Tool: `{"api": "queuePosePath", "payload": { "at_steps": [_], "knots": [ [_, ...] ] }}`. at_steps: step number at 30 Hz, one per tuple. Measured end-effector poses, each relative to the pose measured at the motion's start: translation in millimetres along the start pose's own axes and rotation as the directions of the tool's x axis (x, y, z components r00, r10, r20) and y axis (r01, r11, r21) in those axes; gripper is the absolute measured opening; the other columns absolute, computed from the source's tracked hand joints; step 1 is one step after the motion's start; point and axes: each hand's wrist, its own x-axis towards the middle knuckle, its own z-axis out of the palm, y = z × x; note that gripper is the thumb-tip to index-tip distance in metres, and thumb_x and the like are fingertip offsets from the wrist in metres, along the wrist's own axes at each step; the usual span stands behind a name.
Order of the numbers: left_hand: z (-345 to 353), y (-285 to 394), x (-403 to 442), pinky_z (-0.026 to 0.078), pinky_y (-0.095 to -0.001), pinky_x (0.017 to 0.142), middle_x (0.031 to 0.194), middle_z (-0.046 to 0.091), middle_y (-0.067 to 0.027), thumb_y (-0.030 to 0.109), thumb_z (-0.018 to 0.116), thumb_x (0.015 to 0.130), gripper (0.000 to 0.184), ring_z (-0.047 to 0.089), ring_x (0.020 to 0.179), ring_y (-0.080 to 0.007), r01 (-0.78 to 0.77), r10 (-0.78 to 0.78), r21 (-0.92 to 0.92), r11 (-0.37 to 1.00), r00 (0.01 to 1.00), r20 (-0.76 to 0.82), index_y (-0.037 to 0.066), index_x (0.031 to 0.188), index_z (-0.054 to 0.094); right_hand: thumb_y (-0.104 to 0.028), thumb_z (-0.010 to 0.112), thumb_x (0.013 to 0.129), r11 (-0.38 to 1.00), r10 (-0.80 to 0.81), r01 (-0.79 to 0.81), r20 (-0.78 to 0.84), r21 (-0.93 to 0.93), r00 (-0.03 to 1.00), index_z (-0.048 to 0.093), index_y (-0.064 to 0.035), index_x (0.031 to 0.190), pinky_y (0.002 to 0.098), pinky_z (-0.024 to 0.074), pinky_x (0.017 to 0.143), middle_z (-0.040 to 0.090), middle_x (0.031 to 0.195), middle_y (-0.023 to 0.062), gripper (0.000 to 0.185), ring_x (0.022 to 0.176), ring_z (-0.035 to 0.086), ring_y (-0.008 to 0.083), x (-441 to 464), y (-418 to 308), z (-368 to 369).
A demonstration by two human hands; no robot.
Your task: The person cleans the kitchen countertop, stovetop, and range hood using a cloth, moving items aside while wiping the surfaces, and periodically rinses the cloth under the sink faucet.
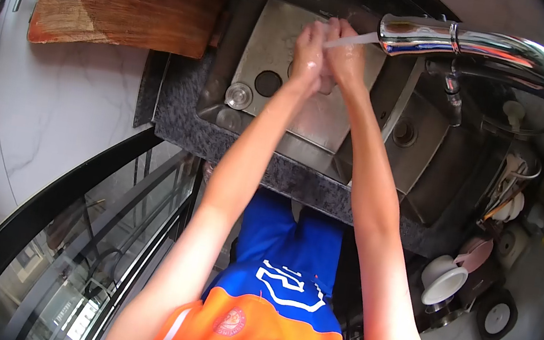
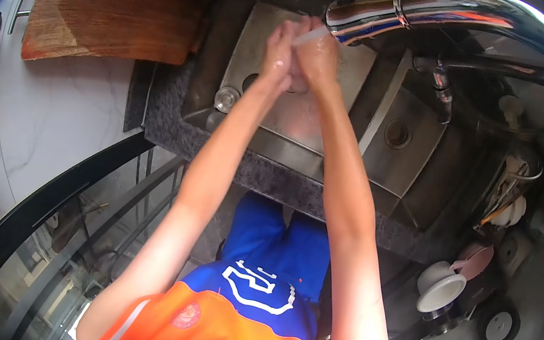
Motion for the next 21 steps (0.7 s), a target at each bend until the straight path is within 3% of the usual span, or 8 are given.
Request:
{"api": "queuePosePath", "payload": {
  "at_steps": [4, 9, 10, 13, 15, 17, 19, 21],
  "knots": [
    [-33, 22, 30, 0.047, -0.0316, 0.084, 0.104, 0.059, -0.0075, 0.035, 0.048, 0.099, 0.037, 0.055, 0.096, -0.0142, 0.065, -0.062, 0.016, 0.998, 0.987, -0.149, 0.002, 0.116, 0.053, -0.034, 0.05, 0.097, 0.825, 0.235, -0.293, 0.179, 0.483, 0.955, 0.057, 0.0049, 0.116, 0.03, 0.0407, 0.09, 0.062, 0.103, 0.0084, 0.045, 0.098, 0.053, 0.0163, -34, -7, -10],
    [-64, 35, 39, 0.045, -0.0266, 0.079, 0.09, 0.058, -0.0027, 0.032, 0.046, 0.101, 0.031, 0.053, 0.088, -0.0097, 0.006, -0.006, 0.005, 1.0, 0.985, -0.17, 0.002, 0.102, 0.054, -0.03, 0.049, 0.099, 0.66, 0.334, -0.315, 0.109, 0.682, 0.936, 0.052, 0.0002, 0.124, 0.028, 0.0422, 0.089, 0.059, 0.112, 0.0053, 0.039, 0.1, 0.054, 0.0133, -19, 37, -21],
    [-67, 31, 41, 0.045, -0.0268, 0.082, 0.099, 0.058, -0.0041, 0.032, 0.047, 0.101, 0.034, 0.054, 0.091, -0.0113, -0.033, 0.05, 0.119, 0.992, 0.988, -0.145, 0.001, 0.112, 0.053, -0.029, 0.054, 0.096, 0.534, 0.414, -0.307, 0.073, 0.788, 0.907, 0.059, 0.0062, 0.104, 0.0247, 0.0392, 0.08, 0.058, 0.094, 0.0029, 0.036, 0.087, 0.048, 0.0094, -21, 27, -22],
    [-67, 23, 44, 0.043, -0.0254, 0.086, 0.107, 0.059, -0.0048, 0.03, 0.046, 0.101, 0.035, 0.054, 0.096, -0.0118, -0.08, 0.108, 0.247, 0.966, 0.989, -0.103, 0.0, 0.118, 0.054, -0.028, 0.053, 0.097, 0.527, 0.384, -0.263, 0.05, 0.808, 0.922, 0.059, 0.0031, 0.108, 0.0242, 0.0381, 0.083, 0.057, 0.095, 0.0001, 0.034, 0.089, 0.047, 0.0083, -21, 26, -25],
    [-60, 17, 41, 0.041, -0.0238, 0.074, 0.084, 0.052, 0.0002, 0.029, 0.045, 0.101, 0.028, 0.046, 0.078, -0.0085, -0.154, 0.173, 0.133, 0.979, 0.974, -0.143, 0.002, 0.094, 0.051, -0.027, 0.052, 0.097, 0.652, 0.283, -0.163, -0.038, 0.741, 0.958, 0.058, 0.0008, 0.109, 0.0264, 0.0418, 0.08, 0.059, 0.095, 0.0008, 0.031, 0.088, 0.052, 0.0101, -22, 27, -24],
    [-41, 27, 25, 0.042, -0.0242, 0.073, 0.084, 0.052, -0.0002, 0.031, 0.047, 0.1, 0.028, 0.047, 0.077, -0.009, -0.102, 0.114, 0.102, 0.99, 0.986, -0.123, 0.003, 0.098, 0.051, -0.026, 0.051, 0.098, 0.752, 0.168, -0.055, -0.11, 0.656, 0.98, 0.058, -0.0015, 0.109, 0.0287, 0.0455, 0.078, 0.061, 0.095, 0.0015, 0.028, 0.087, 0.056, 0.0118, -24, 21, -24],
    [-34, 30, 11, 0.043, -0.0247, 0.073, 0.085, 0.052, -0.0006, 0.033, 0.048, 0.099, 0.028, 0.048, 0.077, -0.0096, -0.049, 0.056, 0.074, 0.996, 0.994, -0.097, 0.004, 0.102, 0.05, -0.021, 0.055, 0.093, 0.957, -0.097, 0.111, -0.065, 0.27, 0.993, 0.062, 0.0001, 0.1, 0.0336, 0.0473, 0.068, 0.064, 0.083, 0.0036, 0.024, 0.074, 0.06, 0.0145, -32, -3, -29],
    [-33, 27, 5, 0.046, -0.0254, 0.071, 0.09, 0.055, -0.0025, 0.035, 0.051, 0.097, 0.032, 0.052, 0.078, -0.0112, 0.231, -0.208, -0.116, 0.966, 0.961, 0.183, 0.005, 0.109, 0.048, -0.017, 0.055, 0.09, 0.953, -0.297, 0.292, 0.047, 0.084, 0.954, 0.063, 0.0008, 0.097, 0.0349, 0.0472, 0.065, 0.065, 0.08, 0.0054, 0.021, 0.07, 0.061, 0.0158, -38, -22, -19]
  ]
}}
